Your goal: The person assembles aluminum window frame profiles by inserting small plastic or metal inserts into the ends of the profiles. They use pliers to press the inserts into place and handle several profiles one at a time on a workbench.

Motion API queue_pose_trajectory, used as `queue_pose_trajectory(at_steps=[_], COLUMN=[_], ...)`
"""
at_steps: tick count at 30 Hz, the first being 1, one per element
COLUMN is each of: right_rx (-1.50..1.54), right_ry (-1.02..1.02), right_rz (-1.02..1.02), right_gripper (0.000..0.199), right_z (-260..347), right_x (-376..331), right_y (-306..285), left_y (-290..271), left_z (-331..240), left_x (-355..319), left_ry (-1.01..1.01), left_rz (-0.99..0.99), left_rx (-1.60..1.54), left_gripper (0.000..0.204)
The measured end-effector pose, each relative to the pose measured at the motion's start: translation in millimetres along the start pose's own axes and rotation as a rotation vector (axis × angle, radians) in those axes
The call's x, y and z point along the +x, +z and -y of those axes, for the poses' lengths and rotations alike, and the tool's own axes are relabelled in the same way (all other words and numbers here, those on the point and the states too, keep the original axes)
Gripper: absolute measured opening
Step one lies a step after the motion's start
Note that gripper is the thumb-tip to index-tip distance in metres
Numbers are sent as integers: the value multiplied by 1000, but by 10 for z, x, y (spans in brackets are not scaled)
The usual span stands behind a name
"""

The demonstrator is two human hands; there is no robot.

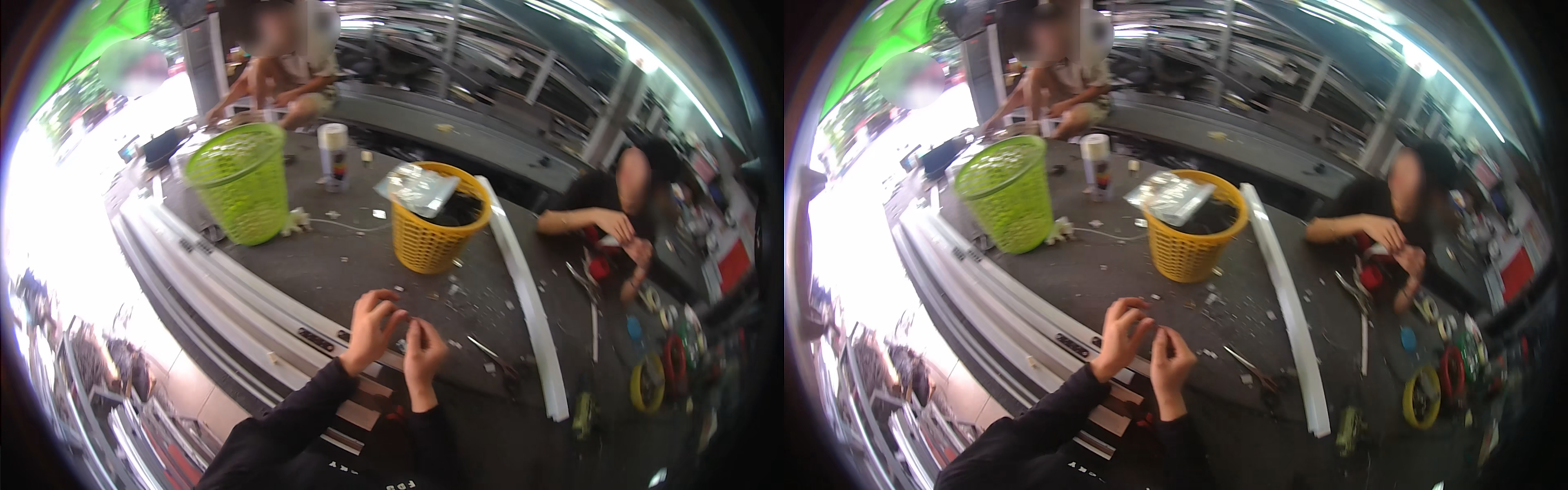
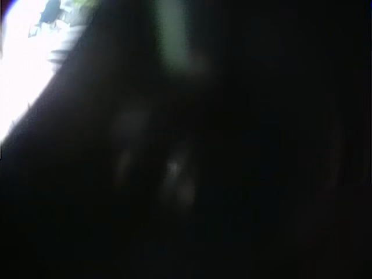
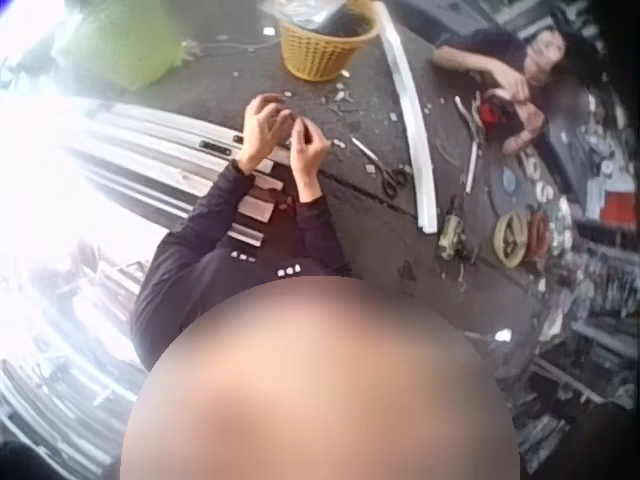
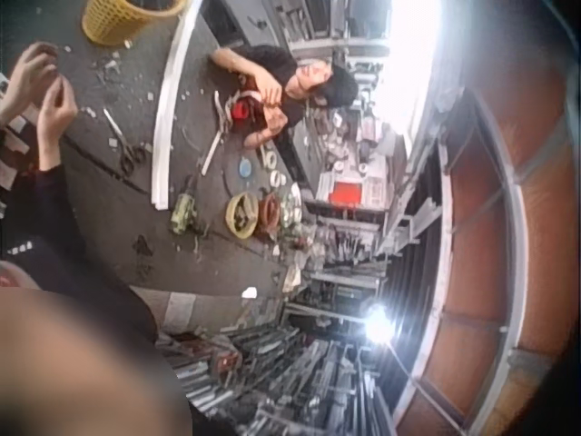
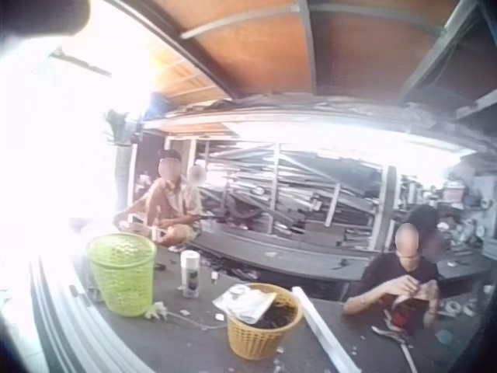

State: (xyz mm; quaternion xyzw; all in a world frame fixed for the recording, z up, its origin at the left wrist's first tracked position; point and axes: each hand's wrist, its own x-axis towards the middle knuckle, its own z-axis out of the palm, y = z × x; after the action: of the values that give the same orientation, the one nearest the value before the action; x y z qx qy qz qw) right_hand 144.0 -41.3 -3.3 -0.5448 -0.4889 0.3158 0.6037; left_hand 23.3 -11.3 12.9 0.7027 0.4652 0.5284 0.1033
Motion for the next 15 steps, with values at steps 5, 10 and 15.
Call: queue_pose_trajectory(at_steps=[5, 10, 15], right_rx=[59, 133, 170], right_ry=[-87, -69, -65], right_rz=[-59, -53, -53], right_gripper=[18, 16, 15], right_z=[-11, -16, -7], right_x=[-9, -10, -3], right_y=[10, 43, 39], left_y=[33, 51, 91], left_z=[33, 70, 115], left_x=[0, -21, -36], left_ry=[-74, -107, -149], left_rz=[-21, -95, -126], left_rx=[-94, -164, -217], left_gripper=[10, 23, 31])
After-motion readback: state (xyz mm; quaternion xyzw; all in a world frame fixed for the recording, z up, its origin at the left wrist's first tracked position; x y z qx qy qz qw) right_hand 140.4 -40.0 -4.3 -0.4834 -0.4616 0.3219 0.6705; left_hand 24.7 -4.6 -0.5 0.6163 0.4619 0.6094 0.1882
